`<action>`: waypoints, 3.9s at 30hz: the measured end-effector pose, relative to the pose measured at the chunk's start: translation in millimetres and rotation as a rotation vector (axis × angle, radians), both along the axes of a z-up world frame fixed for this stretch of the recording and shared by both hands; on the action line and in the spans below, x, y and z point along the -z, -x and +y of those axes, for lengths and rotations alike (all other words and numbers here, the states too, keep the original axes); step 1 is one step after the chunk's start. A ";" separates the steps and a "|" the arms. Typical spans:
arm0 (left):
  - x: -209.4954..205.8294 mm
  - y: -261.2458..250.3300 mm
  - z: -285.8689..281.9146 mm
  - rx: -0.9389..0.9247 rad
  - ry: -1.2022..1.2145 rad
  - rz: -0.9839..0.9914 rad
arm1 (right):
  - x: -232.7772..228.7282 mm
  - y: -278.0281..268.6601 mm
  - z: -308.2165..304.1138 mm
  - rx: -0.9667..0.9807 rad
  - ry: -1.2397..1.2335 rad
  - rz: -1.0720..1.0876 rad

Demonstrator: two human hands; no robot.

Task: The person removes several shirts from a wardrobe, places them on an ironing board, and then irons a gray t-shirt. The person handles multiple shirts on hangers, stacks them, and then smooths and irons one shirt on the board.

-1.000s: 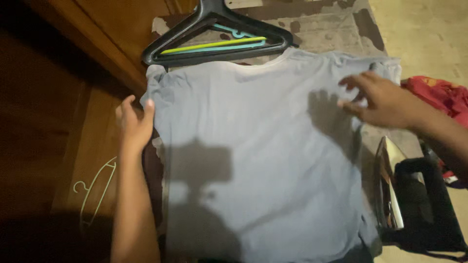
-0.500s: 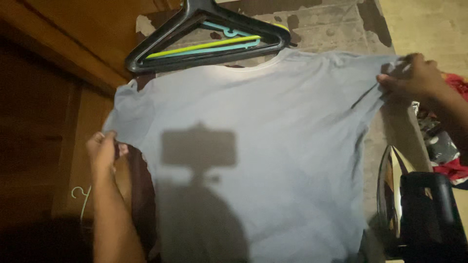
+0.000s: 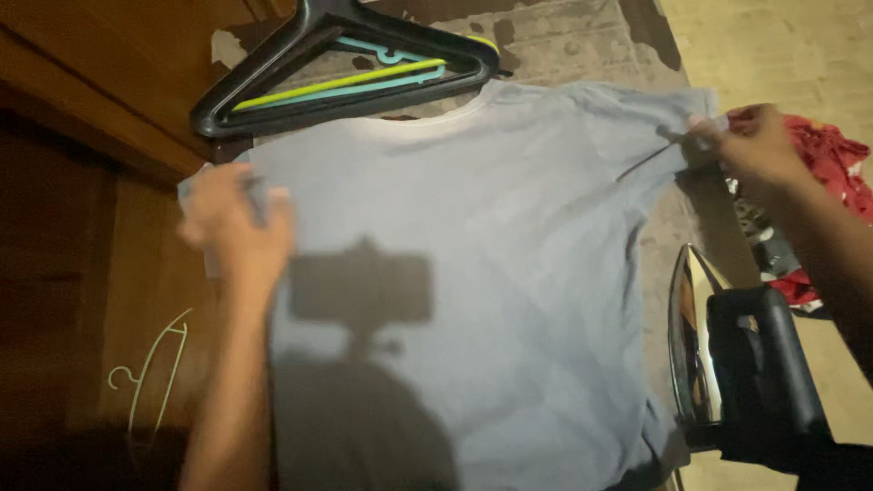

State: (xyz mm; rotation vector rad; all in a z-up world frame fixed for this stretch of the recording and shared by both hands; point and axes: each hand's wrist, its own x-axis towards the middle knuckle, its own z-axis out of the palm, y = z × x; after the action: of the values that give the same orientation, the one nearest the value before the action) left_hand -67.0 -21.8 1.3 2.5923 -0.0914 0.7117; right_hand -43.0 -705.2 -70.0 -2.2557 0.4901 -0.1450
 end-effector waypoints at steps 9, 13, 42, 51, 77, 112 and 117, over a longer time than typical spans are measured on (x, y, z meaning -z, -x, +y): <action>-5.8 -23.6 -206.3 0.640 -0.255 0.164 | -33.5 18.7 38.1 0.035 -0.694 -0.311; 1.1 -51.4 -282.8 0.740 -0.252 0.227 | -43.5 24.5 47.1 0.059 -0.321 -0.021; 11.9 -82.3 -364.0 0.734 -0.334 0.336 | -22.1 -40.4 24.4 0.018 -0.645 -0.398; 22.0 -80.0 -379.3 0.669 -0.397 0.321 | -25.0 -4.0 15.9 0.187 -0.626 0.177; 28.6 -86.0 -385.0 0.682 -0.346 0.361 | -51.4 8.7 74.9 -0.544 0.569 -0.319; -17.3 213.6 -54.9 -0.232 -0.295 0.472 | -126.9 300.4 254.3 -0.480 0.640 -0.170; 26.5 262.8 -17.2 -0.507 -0.369 0.520 | -119.2 306.2 250.2 -0.333 0.459 0.065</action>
State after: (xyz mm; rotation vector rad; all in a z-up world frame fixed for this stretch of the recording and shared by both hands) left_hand -329.8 -38.9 -25.1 3.1025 0.6719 0.1537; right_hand -349.2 -455.0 49.2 -2.7619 0.1107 -0.0114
